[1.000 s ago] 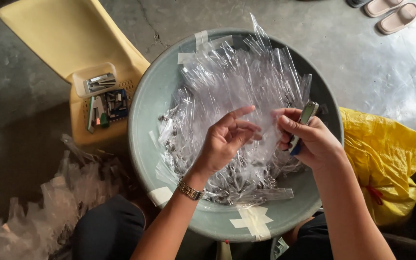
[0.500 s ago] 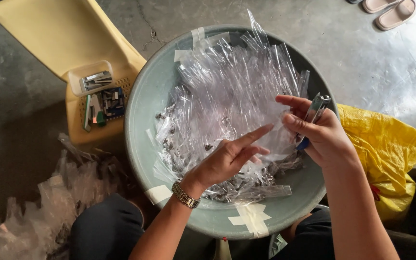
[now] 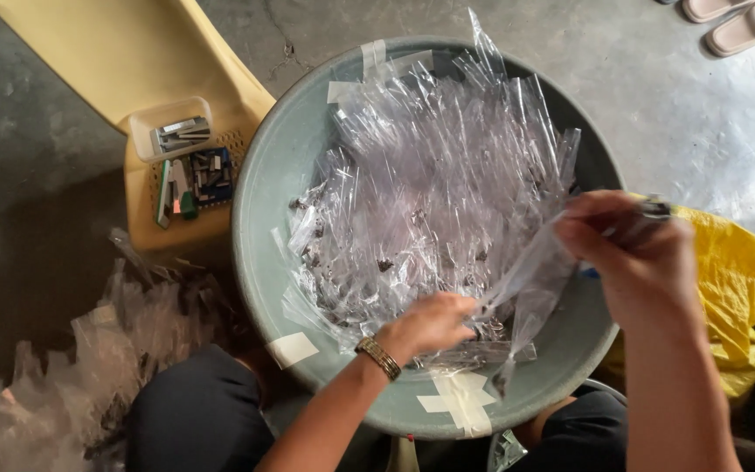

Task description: Manually sealing the ends of plastic sleeves using a lighter in a production setting.

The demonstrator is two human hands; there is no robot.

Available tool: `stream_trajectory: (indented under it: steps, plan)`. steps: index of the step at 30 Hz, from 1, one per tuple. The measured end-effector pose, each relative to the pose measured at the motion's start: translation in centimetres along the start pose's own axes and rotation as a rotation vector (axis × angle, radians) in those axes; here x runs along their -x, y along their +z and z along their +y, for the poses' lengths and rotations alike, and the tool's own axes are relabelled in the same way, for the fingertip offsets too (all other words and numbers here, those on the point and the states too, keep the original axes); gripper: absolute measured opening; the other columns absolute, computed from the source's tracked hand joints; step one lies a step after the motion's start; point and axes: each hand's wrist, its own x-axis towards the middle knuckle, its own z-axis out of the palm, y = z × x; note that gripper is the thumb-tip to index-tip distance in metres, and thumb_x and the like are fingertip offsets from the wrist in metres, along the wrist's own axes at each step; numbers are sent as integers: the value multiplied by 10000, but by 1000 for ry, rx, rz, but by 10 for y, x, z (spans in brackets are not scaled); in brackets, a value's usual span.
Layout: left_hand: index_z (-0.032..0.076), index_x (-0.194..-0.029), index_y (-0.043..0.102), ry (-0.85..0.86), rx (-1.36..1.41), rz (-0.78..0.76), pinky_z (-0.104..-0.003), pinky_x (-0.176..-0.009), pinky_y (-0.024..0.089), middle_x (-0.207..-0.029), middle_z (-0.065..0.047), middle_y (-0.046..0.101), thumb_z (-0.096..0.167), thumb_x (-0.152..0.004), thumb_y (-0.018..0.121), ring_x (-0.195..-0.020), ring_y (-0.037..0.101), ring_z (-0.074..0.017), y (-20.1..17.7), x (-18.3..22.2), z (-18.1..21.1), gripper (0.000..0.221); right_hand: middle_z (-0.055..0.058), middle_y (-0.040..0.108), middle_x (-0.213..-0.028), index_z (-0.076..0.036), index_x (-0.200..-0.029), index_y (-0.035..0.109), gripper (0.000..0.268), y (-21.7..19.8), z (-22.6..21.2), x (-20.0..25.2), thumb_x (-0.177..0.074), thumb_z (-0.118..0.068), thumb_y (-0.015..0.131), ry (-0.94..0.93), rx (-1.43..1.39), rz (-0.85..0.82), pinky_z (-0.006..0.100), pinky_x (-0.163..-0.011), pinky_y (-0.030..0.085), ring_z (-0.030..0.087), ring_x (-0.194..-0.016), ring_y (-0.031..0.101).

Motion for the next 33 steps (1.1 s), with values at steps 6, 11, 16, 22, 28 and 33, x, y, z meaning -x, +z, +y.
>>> stream_trajectory:
  steps: [6, 11, 16, 22, 28, 33]
  plan:
    - [6, -1189, 652, -28, 16, 1006, -240, -737, 561, -881, -55, 628, -57, -918, 609, -841, 606, -187, -37, -69, -116, 281, 137, 616, -1039, -31, -985, 645, 127, -9, 1, 5, -914, 53, 709, -108, -141, -4, 259, -662, 502, 191, -734, 570]
    - [66, -1102, 439, -301, 161, 878, -312, -838, 422, -1047, -81, 495, 68, -880, 703, -944, 465, -220, -56, -85, -142, 345, 119, 634, -1102, -36, -955, 668, 96, 0, -10, 4, -915, 19, 736, -32, -42, 24, 239, -650, 508, 162, -649, 563]
    - [144, -641, 468, -361, -156, 1056, -316, -526, 328, -581, 20, 499, 219, -1011, 586, -567, 467, -122, -48, -94, -167, 396, 114, 623, -1023, -32, -951, 651, 101, 2, -8, 3, -932, 15, 739, -45, 12, 18, 253, -653, 470, 160, -641, 537]
    - [98, -908, 679, -27, 243, 1217, -396, -719, 540, -855, -32, 760, 200, -938, 639, -813, 723, -222, -79, -54, -123, 114, 96, 658, -789, -30, -1055, 697, 122, 8, 0, -2, -949, -21, 755, 46, 45, 18, 254, -622, 528, 151, -641, 588]
    - [126, -1097, 662, 377, 859, 878, -224, -704, 663, -969, -118, 798, 176, -1020, 621, -820, 788, -184, -85, -1, -27, 101, 56, 683, -683, -77, -947, 736, 87, 32, 8, -5, -907, -131, 791, 123, 130, -132, 245, -600, 486, 109, -599, 598]
    - [44, -1043, 690, 475, 899, 867, -311, -725, 634, -879, -143, 777, 153, -885, 812, -742, 776, -207, -78, 16, 12, 228, 95, 611, -667, 113, -1247, 656, 492, 43, 19, -10, -798, -9, 817, 116, -304, -157, 298, -488, 559, 119, -515, 577]
